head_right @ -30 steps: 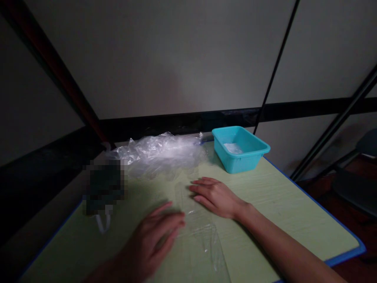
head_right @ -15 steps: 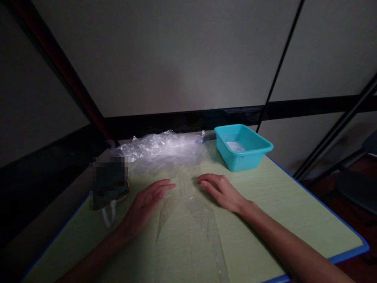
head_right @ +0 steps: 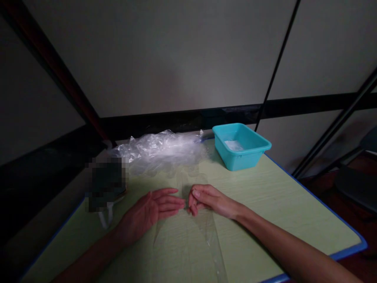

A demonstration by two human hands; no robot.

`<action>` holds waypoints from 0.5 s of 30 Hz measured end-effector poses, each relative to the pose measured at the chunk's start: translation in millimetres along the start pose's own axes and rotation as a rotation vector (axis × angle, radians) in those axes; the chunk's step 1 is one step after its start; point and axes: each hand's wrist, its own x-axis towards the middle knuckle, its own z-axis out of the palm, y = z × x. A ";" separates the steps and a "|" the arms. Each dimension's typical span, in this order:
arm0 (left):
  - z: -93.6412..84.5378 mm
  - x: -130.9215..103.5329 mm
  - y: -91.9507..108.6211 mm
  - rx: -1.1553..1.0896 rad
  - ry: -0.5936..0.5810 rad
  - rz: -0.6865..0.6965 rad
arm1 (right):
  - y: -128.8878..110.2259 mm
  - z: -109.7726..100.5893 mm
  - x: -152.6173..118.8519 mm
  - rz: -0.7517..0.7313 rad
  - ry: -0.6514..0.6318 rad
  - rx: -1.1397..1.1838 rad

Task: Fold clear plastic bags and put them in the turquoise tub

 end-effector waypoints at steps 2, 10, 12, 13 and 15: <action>-2.1 -0.1 -0.2 -0.006 -0.040 -0.046 | 0.3 0.8 0.0 0.007 -0.018 -0.003; -7.1 1.8 -9.7 0.035 0.001 -0.088 | 7.1 2.3 3.1 0.017 -0.037 -0.099; -6.6 1.8 -8.5 0.040 0.001 -0.077 | 7.5 1.4 3.6 0.006 -0.027 -0.128; -6.3 1.6 -7.3 0.034 0.000 -0.073 | 6.7 1.0 3.3 -0.004 -0.014 -0.145; -5.4 0.9 -3.6 0.014 0.008 -0.055 | 2.2 1.0 0.2 -0.033 0.026 -0.170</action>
